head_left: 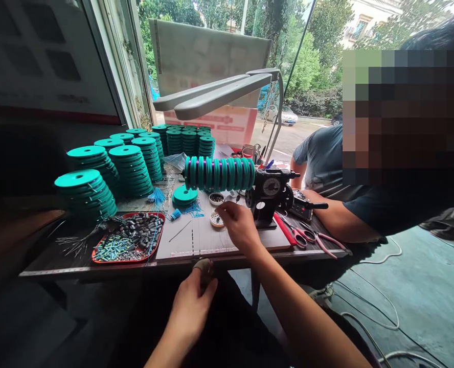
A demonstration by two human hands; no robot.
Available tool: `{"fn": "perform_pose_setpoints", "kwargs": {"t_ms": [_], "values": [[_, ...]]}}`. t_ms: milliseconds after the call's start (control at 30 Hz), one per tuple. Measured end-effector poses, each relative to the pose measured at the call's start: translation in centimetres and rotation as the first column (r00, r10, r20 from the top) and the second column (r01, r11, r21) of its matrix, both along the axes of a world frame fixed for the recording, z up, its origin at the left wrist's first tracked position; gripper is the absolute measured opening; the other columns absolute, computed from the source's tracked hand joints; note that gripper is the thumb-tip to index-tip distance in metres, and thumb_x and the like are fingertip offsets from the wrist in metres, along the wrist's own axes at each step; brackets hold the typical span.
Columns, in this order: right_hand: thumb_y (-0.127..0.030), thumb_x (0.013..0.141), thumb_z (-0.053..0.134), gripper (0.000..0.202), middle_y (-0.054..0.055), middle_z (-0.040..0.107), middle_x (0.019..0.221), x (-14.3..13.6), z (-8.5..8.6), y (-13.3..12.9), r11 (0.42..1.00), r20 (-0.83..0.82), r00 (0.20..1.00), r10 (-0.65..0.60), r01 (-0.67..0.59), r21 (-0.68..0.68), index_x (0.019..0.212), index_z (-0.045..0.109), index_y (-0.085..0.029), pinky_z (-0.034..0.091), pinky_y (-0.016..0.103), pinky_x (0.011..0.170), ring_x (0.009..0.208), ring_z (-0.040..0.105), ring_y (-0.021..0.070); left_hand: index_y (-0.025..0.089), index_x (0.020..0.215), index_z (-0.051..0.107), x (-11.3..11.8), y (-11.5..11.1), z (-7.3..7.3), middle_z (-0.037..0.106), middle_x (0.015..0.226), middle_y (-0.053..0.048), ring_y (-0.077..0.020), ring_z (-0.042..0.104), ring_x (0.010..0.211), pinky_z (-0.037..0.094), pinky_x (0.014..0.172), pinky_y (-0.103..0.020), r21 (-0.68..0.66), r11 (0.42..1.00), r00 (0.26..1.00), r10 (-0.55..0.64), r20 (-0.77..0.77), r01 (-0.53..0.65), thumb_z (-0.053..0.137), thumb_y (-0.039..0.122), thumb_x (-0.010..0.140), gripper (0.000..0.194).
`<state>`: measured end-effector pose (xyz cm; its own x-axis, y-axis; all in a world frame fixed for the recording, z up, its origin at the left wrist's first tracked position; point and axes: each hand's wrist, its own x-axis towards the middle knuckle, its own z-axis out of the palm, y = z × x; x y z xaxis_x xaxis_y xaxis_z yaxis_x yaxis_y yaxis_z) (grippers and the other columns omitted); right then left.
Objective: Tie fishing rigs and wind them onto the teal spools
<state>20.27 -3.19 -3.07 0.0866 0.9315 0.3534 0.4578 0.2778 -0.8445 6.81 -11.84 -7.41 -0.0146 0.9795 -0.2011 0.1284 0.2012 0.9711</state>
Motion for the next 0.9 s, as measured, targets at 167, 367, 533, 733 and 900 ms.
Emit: {"fn": "perform_pose_setpoints", "kwargs": {"t_ms": [167, 367, 533, 733, 900], "values": [[-0.032, 0.076, 0.054, 0.022, -0.002, 0.050, 0.056, 1.2, 1.4, -2.1, 0.977, -0.262, 0.942, 0.210, -0.211, 0.026, 0.066, 0.062, -0.015, 0.031, 0.023, 0.054, 0.054, 0.042, 0.0099, 0.020, 0.084, 0.068, -1.0, -0.2, 5.0, 0.070, 0.081, -0.017, -0.0392, 0.061, 0.079, 0.037, 0.074, -0.056, 0.101, 0.992, 0.687, 0.017, -0.727, 0.082, 0.047, 0.037, 0.076, 0.028], [-0.035, 0.072, 0.058, 0.023, -0.004, 0.047, 0.053, 1.2, 3.1, -2.8, 0.923, -0.480, 0.809, 0.338, -0.384, 0.003, 0.065, 0.064, -0.014, 0.028, 0.022, 0.050, 0.050, 0.035, 0.0077, 0.019, 0.098, 0.063, 1.4, 2.9, 6.5, 0.068, 0.096, -0.006, -0.0241, 0.058, 0.097, 0.039, 0.088, -0.035, 0.296, 0.943, 0.983, -0.178, 0.050, 0.156, 0.062, 0.037, 0.071, 0.032], [-0.033, 0.071, 0.062, 0.019, -0.002, 0.056, 0.060, 1.2, 2.1, -2.3, 0.897, -0.610, 0.711, 0.349, -0.442, -0.001, 0.066, 0.066, -0.015, 0.034, 0.022, 0.058, 0.057, 0.045, 0.0087, 0.016, 0.086, 0.064, 2.6, 3.2, 5.0, 0.068, 0.074, -0.003, -0.0169, 0.062, 0.070, 0.046, 0.073, -0.031, 0.163, 0.967, 0.935, -0.233, 0.269, 0.194, 0.060, 0.036, 0.073, 0.024], [-0.031, 0.074, 0.063, 0.017, -0.001, 0.060, 0.058, 0.7, 0.9, -2.0, 0.793, -0.801, 0.467, 0.375, -0.609, 0.016, 0.074, 0.066, -0.015, 0.039, 0.021, 0.060, 0.057, 0.052, 0.0084, 0.018, 0.089, 0.063, 2.3, 2.1, 5.5, 0.070, 0.074, -0.002, -0.0195, 0.064, 0.072, 0.051, 0.066, -0.033, 0.014, 0.987, 0.861, -0.147, 0.487, 0.160, 0.053, 0.032, 0.076, 0.021], [-0.032, 0.072, 0.064, 0.019, 0.000, 0.062, 0.062, 0.5, 1.3, -2.1, 0.794, -0.815, 0.444, 0.371, -0.608, 0.030, 0.072, 0.065, -0.013, 0.040, 0.018, 0.053, 0.053, 0.052, 0.0068, 0.017, 0.082, 0.064, 2.5, 2.1, 5.6, 0.068, 0.069, -0.002, -0.0167, 0.062, 0.062, 0.048, 0.055, -0.026, -0.007, 0.989, 0.834, -0.122, 0.539, 0.149, 0.062, 0.035, 0.072, 0.021]]}}
